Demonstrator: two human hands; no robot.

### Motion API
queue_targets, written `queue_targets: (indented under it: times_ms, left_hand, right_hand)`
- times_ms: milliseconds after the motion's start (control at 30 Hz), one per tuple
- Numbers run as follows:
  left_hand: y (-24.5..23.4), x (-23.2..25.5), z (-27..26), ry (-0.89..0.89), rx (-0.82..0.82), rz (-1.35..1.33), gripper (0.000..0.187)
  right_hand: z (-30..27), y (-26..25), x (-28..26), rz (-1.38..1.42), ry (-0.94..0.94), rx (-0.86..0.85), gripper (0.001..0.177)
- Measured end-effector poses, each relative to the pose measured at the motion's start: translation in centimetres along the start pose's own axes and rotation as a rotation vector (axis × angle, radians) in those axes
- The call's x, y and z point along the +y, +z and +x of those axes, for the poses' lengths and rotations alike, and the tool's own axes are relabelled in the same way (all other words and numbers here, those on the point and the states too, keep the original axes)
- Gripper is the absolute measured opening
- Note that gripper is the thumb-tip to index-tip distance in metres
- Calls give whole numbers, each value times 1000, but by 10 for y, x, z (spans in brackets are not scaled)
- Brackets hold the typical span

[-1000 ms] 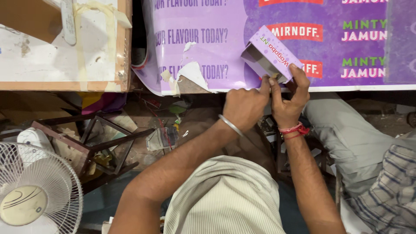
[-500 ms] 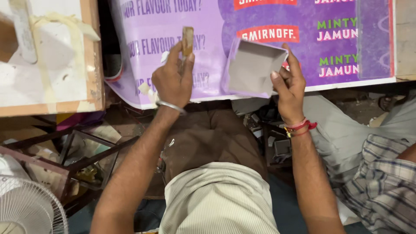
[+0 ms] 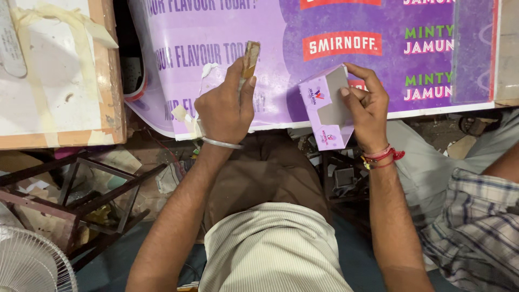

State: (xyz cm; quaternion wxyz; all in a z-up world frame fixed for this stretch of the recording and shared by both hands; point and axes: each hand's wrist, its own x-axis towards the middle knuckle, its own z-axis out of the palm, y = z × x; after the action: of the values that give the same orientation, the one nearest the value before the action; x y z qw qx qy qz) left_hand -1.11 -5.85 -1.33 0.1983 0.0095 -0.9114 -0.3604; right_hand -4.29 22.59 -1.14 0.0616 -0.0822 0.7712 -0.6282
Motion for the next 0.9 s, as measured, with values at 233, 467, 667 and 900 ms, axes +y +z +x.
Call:
queue_targets:
  times_ms: [233, 467, 667, 900]
  left_hand:
    - [0, -1, -1, 34, 25, 20, 35]
    - [-2, 1, -2, 45, 54, 1, 32]
    - [-1, -1, -2, 36, 73, 21, 33]
    - [1, 1, -1, 10, 39, 28, 34]
  right_hand:
    - [9, 1, -1, -57, 23, -17, 41]
    - [15, 26, -40, -612, -241, 17, 37]
    - [23, 33, -59, -700, -402, 18, 26]
    - [51, 20, -33, -497, -88, -50, 17]
